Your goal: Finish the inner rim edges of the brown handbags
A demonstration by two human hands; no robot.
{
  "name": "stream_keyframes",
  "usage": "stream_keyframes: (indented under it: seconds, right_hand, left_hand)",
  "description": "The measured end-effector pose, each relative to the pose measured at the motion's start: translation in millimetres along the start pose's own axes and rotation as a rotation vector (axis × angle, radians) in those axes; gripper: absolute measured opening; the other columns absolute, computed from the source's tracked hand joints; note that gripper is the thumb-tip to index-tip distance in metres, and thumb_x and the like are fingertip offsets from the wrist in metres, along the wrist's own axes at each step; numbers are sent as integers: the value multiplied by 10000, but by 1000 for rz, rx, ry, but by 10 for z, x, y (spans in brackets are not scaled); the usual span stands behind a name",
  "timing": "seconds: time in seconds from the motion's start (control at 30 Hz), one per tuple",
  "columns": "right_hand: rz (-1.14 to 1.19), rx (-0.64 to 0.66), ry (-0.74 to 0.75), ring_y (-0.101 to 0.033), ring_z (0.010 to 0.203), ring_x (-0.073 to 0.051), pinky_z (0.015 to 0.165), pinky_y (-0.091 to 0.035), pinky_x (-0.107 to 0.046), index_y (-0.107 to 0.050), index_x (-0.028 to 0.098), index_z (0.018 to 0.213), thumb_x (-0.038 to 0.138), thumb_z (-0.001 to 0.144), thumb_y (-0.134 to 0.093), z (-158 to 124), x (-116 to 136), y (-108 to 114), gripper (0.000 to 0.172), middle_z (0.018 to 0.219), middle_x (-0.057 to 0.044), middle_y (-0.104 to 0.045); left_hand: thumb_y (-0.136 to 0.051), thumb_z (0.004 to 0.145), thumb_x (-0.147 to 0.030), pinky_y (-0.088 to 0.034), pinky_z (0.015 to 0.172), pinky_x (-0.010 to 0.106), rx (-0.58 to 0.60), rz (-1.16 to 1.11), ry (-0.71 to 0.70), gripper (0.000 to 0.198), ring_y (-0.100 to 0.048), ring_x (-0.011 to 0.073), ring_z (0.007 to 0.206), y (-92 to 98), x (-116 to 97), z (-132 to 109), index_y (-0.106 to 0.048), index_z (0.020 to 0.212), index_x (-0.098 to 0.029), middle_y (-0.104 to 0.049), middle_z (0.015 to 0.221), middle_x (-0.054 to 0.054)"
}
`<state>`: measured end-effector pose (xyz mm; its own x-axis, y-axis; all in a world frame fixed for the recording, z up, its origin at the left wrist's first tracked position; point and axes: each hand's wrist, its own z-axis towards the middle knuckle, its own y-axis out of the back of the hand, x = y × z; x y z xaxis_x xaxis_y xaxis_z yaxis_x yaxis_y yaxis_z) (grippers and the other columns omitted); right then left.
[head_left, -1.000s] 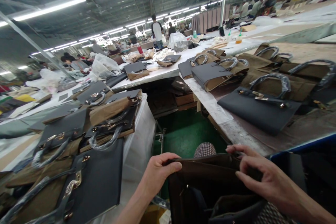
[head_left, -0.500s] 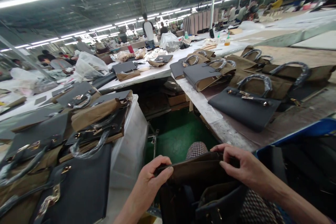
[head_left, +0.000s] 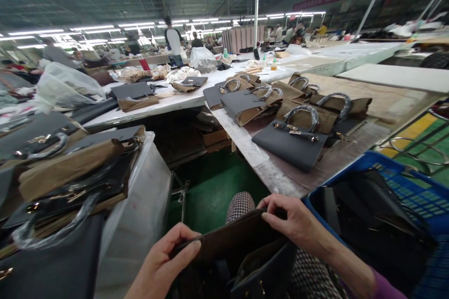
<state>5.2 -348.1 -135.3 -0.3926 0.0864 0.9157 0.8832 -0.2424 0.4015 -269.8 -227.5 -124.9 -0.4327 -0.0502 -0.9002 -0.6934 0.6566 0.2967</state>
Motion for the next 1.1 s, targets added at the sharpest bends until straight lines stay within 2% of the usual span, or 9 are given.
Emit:
stream_keyframes:
  seconds: [0.33, 0.5, 0.63, 0.77, 0.9, 1.03, 1.1]
  right_hand:
    - [-22, -109, -41, -654, 800, -172, 740, -459, -272, -520, 191, 607, 180, 795, -587, 2, -23, -86, 200, 858, -2, -706]
    - [-34, -125, -58, -659, 784, -175, 725, -459, -273, -526, 194, 593, 199, 787, -585, -13, 12, -103, 202, 855, 0, -715]
    - [-66, -128, -75, -662, 771, -181, 709, -458, -274, -525, 198, 586, 234, 786, -582, -9, -6, -136, 212, 844, -1, -719]
    - [-79, -107, -87, -663, 769, -184, 699, -460, -277, -534, 203, 593, 283, 795, -573, 14, -12, -163, 221, 859, -2, -719]
    - [-93, -80, -88, -664, 769, -182, 697, -463, -277, -534, 206, 597, 306, 802, -570, 18, -1, -169, 231, 880, 2, -719]
    - [-107, -70, -80, -663, 780, -186, 707, -466, -278, -528, 208, 600, 325, 808, -573, 3, -14, -162, 242, 888, 0, -716]
    - [-101, -67, -81, -663, 790, -190, 706, -470, -276, -527, 210, 600, 342, 811, -571, -5, -30, -159, 253, 895, -6, -714]
  left_hand:
    - [-648, 763, -537, -429, 582, 211, -54, -28, -31, 348, -554, 156, 651, -43, -7, -63, -658, 786, -190, -618, 676, -4]
    - [-653, 772, -500, -420, 598, 207, -25, -41, -18, 316, -540, 142, 652, -7, -24, -51, -636, 784, -184, -613, 686, -9]
    - [-647, 787, -450, -401, 608, 200, 49, 35, -22, 272, -512, 131, 676, 54, -86, -32, -596, 848, -190, -583, 722, -26]
    - [-611, 831, -413, -408, 679, 222, 171, 194, -68, 253, -528, 147, 764, 81, -279, -10, -610, 963, -197, -608, 834, -13]
    - [-498, 902, -454, -343, 585, 204, 320, 283, -44, 333, -465, 111, 659, 120, -438, 78, -667, 892, -167, -558, 719, -29]
    - [-612, 823, -361, -375, 612, 200, 411, 148, 62, 237, -501, 108, 665, 178, -466, 137, -669, 930, -157, -601, 744, -25]
    - [-661, 768, -302, -394, 619, 206, 401, 156, 80, 223, -531, 119, 675, 180, -457, 101, -660, 947, -169, -616, 751, -30]
